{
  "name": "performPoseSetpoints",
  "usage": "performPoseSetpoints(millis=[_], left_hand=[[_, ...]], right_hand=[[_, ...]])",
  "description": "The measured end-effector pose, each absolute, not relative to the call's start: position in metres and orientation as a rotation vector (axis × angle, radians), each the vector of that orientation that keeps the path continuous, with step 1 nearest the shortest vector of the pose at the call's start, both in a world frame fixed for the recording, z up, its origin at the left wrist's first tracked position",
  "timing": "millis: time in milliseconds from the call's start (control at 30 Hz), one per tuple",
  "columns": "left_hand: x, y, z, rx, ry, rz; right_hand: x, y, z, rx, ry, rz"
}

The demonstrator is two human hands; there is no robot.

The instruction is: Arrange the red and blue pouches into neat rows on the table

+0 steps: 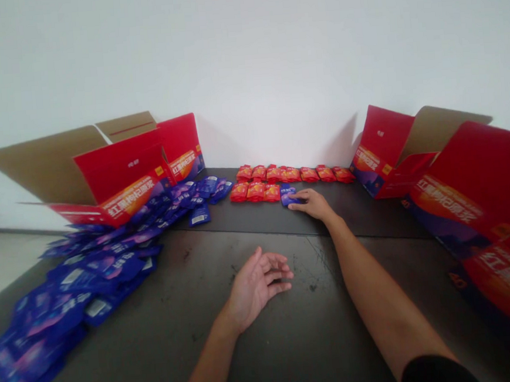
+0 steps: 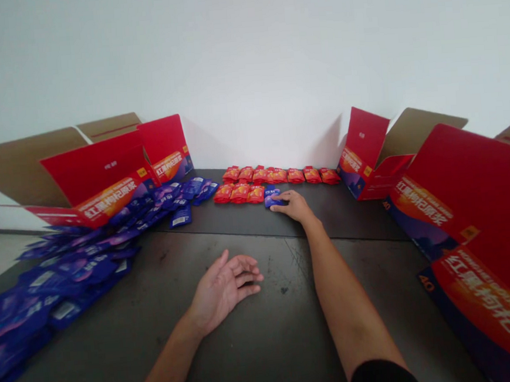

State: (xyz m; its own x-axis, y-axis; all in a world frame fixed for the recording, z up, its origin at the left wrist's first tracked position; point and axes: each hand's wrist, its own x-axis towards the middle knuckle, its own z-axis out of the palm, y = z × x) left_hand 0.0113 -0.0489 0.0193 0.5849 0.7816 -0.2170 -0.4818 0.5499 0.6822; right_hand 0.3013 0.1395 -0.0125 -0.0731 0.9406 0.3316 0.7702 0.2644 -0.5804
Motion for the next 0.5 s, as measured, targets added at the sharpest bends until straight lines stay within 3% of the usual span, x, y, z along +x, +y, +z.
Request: performPoseSetpoints(millis=[500], left_hand=[[0.0125,-0.0493,0.0194,0.633,0.531,0.798]], right_hand=[[0.2949,0.1412,-0.0105,-1.571,-1.905,0.191]])
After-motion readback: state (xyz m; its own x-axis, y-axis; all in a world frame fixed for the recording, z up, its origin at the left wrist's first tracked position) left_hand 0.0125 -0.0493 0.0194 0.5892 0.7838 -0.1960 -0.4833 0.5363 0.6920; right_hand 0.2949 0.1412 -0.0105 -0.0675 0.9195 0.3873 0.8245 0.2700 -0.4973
